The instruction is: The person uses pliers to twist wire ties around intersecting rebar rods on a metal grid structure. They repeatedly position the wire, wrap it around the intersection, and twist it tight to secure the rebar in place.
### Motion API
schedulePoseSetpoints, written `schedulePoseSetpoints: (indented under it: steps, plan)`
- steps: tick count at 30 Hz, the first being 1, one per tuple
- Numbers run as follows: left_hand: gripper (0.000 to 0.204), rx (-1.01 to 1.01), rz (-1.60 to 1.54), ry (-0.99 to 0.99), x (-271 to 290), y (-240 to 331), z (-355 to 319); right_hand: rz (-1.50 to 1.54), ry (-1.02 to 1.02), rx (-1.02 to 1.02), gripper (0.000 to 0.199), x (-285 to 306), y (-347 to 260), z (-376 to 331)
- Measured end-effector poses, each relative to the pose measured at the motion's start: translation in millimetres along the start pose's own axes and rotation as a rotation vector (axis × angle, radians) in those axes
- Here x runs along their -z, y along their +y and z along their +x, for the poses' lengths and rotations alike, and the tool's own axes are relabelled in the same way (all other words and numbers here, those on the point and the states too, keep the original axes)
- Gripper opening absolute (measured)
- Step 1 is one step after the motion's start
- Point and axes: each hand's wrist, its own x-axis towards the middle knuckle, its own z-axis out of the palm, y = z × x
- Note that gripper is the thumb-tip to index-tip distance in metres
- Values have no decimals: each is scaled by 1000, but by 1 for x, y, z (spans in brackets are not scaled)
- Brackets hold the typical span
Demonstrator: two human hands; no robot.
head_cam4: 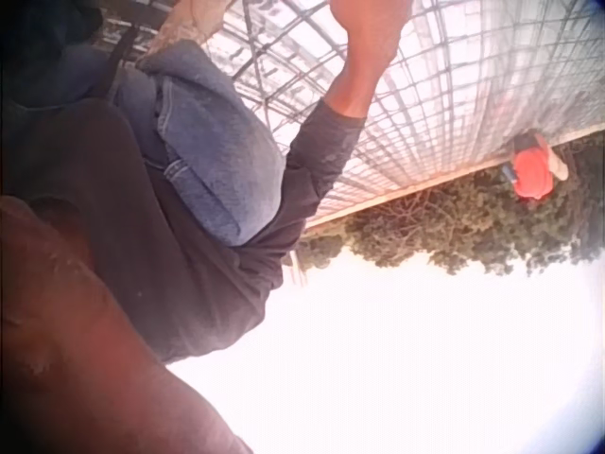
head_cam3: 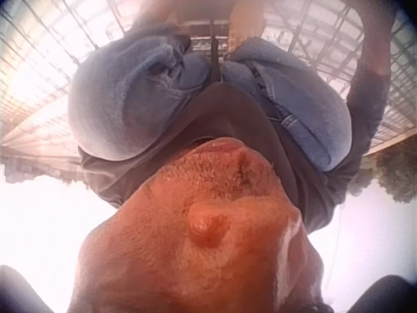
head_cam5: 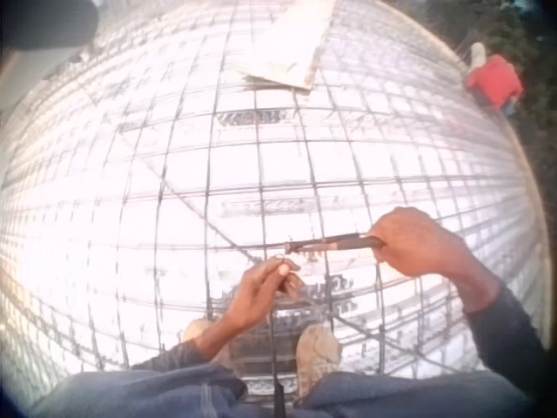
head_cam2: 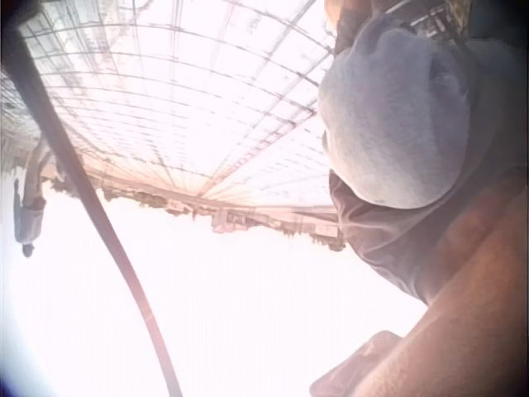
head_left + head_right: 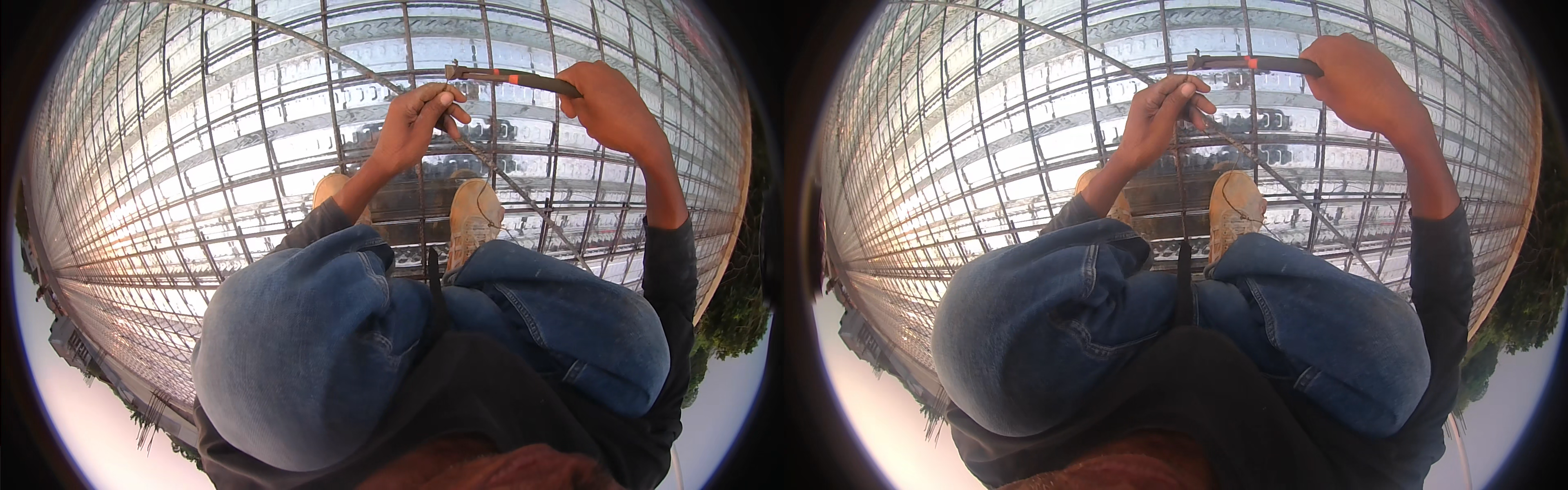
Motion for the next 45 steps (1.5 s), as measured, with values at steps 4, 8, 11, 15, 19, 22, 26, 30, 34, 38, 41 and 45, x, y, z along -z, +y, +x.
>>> schedulePoseSetpoints:
  steps: [4, 8, 11, 15, 19, 22, 26, 30, 34, 38, 41, 45]
  plan:
    - [36, -11, -29, 35, -7, 8, 3, -129, 48, -40, 7, 2, -3, -11]
    - [36, 30, -234, -5, -23, 9, -7, -269, 76, 0, 14, -7, -12, -8]
    - [34, 26, -432, 131, -9, 10, -5, -224, 182, 24, 11, -12, -17, 0]
    - [33, 26, -363, 95, 8, 17, -8, 166, 146, 57, 7, -12, 18, 4]
    - [30, -21, -383, 207, 12, 15, -9, 291, 47, 69, 9, -2, 5, 8]
    - [30, -79, -434, 279, 14, 17, -8, -19, 67, 69, 6, -7, -9, 14]
    - [30, -127, -395, 415, 24, 36, -7, -131, 112, 53, 3, -14, 14, 5]
    - [32, -130, -381, 522, 42, 33, -18, -67, 179, -159, 3, -9, 63, -2]
    - [35, -128, -432, 543, 44, 36, -27, -164, 388, -369, 2, -33, 120, -8]
    - [36, -152, -280, 523, 37, 71, -22, -291, 509, -462, 2, -87, 193, -10]
    - [35, -157, -358, 411, 36, 87, -12, -374, 527, -561, 5, -134, 229, -14]
    - [34, -136, -473, 257, 42, 105, -6, -311, 470, -606, 8, -184, 221, -13]
